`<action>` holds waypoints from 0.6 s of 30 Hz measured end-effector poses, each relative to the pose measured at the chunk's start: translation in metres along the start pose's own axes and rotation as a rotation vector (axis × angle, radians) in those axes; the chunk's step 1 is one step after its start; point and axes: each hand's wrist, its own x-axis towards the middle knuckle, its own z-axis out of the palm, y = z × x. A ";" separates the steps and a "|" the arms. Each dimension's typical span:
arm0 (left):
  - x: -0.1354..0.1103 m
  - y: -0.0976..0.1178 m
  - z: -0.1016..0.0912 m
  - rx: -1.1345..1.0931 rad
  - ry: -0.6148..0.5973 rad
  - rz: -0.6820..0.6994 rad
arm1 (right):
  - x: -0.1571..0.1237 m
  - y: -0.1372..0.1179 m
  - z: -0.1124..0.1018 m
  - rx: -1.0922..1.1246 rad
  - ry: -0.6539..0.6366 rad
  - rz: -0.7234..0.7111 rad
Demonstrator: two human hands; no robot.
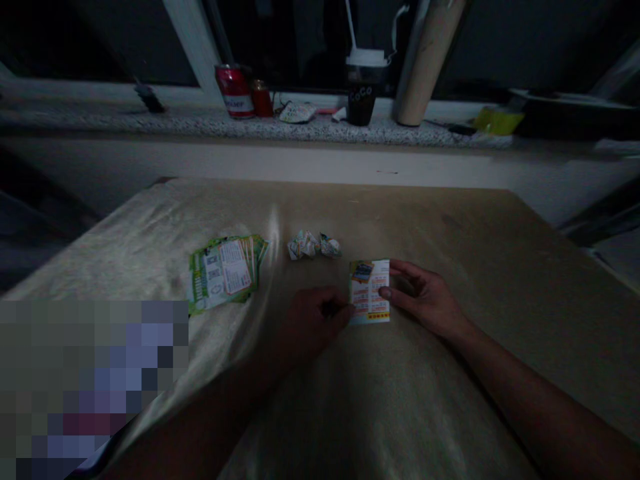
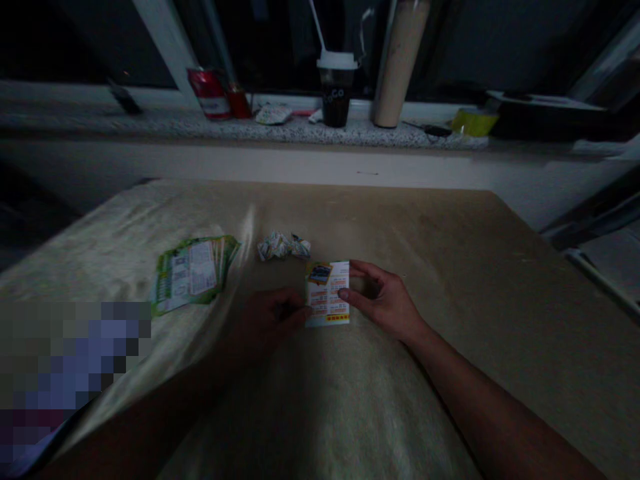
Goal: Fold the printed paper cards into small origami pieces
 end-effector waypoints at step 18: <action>0.003 -0.006 0.004 -0.603 0.134 -0.005 | -0.013 -0.017 0.012 0.430 -0.194 0.144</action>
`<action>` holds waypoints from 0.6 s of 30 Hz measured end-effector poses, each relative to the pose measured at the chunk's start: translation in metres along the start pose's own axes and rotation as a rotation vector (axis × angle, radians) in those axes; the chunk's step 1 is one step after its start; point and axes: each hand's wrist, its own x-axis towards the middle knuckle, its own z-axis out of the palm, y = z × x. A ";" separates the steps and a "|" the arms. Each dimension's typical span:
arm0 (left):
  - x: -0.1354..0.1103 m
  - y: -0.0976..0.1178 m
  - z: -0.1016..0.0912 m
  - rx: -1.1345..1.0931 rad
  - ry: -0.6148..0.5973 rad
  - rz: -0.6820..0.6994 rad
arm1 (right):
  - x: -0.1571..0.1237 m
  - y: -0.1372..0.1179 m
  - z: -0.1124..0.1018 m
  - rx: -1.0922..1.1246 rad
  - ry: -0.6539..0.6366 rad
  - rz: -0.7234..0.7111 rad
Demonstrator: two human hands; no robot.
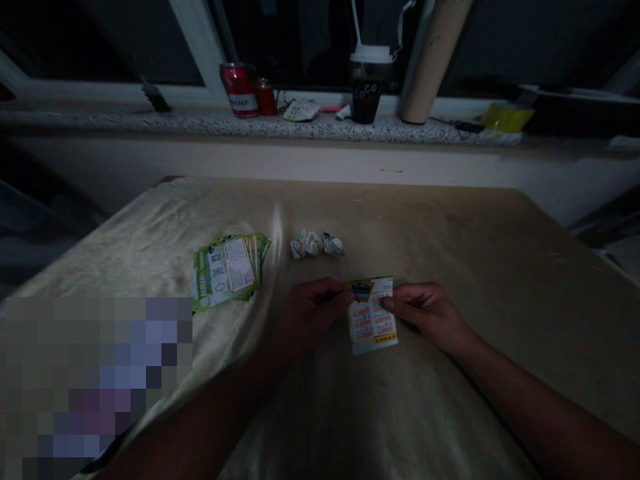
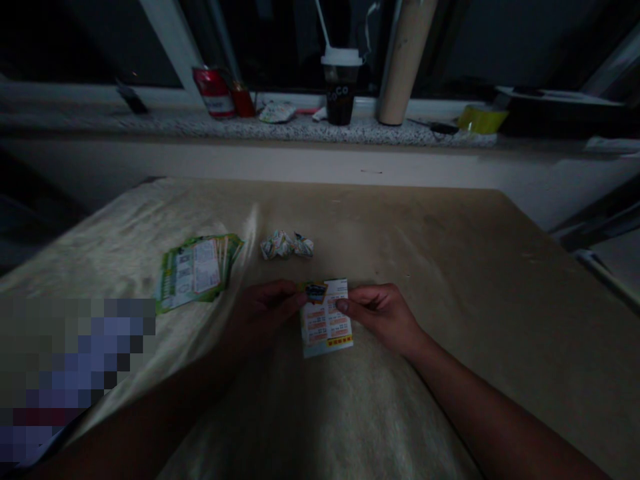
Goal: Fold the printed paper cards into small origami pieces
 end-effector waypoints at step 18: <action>-0.003 -0.003 0.000 0.004 0.049 0.045 | -0.005 -0.001 0.002 0.036 0.101 -0.030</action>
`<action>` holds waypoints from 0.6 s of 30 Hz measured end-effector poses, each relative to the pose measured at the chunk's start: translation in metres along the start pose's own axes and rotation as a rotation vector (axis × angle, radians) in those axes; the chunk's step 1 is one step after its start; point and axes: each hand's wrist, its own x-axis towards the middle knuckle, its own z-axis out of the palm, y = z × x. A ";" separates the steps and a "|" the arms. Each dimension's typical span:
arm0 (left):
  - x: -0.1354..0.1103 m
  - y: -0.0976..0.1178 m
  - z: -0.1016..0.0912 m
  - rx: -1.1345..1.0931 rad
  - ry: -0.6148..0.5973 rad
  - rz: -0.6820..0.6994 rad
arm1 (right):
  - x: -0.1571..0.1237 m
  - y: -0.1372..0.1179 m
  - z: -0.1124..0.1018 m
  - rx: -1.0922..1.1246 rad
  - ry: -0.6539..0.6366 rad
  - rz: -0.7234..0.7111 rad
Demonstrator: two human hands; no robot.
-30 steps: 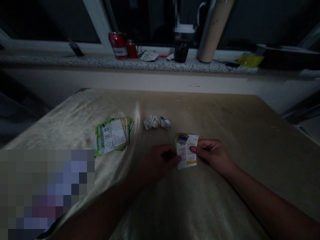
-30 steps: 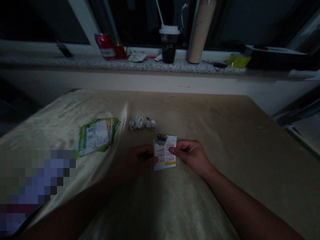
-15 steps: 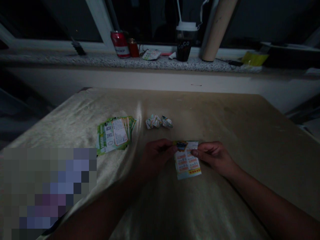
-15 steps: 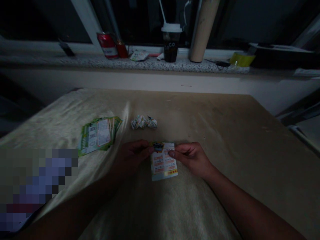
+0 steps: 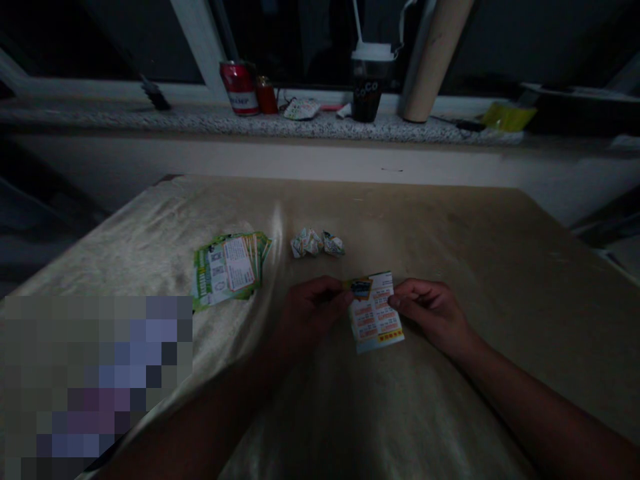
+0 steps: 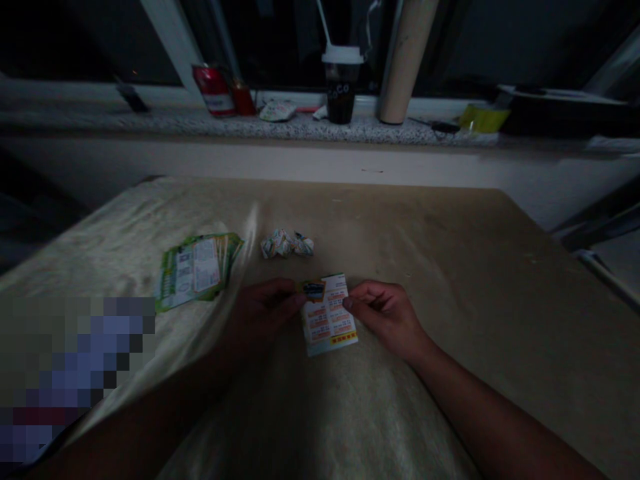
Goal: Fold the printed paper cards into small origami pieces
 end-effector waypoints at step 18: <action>-0.005 0.012 0.008 0.621 -0.102 0.824 | -0.008 -0.011 0.015 -0.975 -0.062 -0.925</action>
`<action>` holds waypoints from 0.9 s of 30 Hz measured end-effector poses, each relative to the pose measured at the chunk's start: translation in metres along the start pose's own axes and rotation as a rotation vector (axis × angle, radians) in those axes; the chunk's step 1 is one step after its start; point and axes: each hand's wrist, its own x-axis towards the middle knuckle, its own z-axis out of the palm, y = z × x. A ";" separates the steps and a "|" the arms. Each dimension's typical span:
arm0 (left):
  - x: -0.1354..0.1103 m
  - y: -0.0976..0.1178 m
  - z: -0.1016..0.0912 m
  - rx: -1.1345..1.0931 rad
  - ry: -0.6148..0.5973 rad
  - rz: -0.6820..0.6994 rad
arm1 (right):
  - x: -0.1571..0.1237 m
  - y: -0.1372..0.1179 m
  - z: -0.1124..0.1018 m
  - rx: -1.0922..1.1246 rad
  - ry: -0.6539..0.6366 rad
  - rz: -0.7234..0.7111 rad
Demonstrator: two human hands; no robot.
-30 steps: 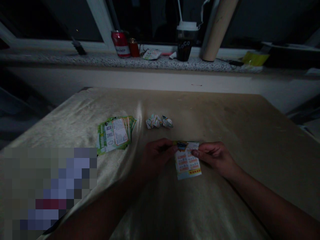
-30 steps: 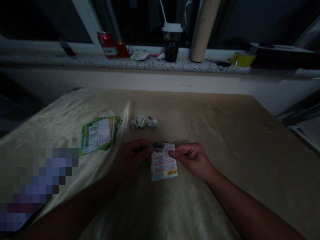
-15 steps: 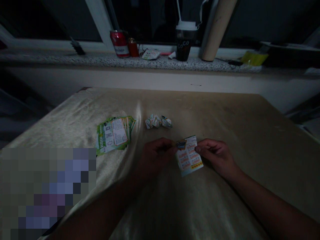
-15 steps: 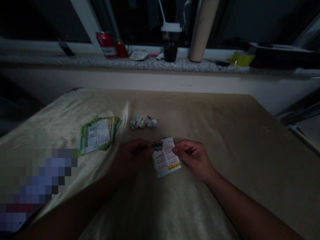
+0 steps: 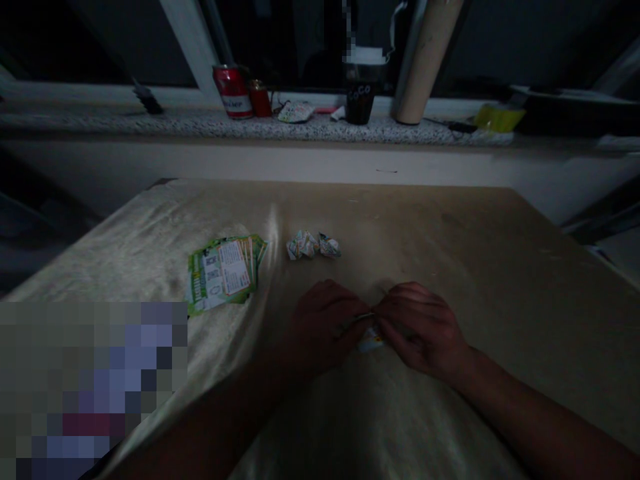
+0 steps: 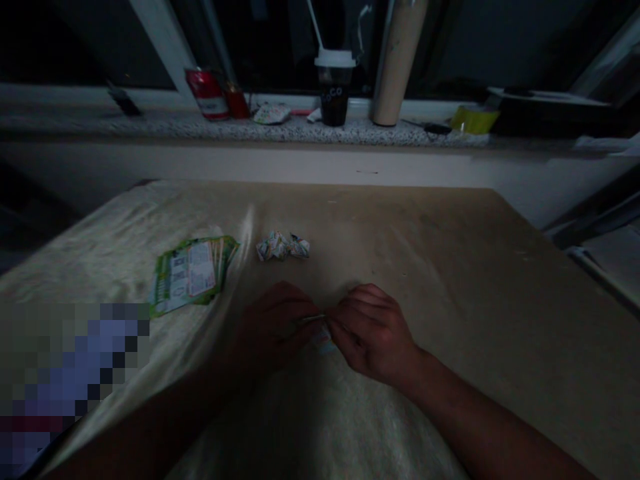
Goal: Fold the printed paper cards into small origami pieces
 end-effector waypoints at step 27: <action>0.003 0.004 -0.006 0.148 0.061 -0.058 | 0.005 -0.014 -0.001 -0.003 0.050 -0.015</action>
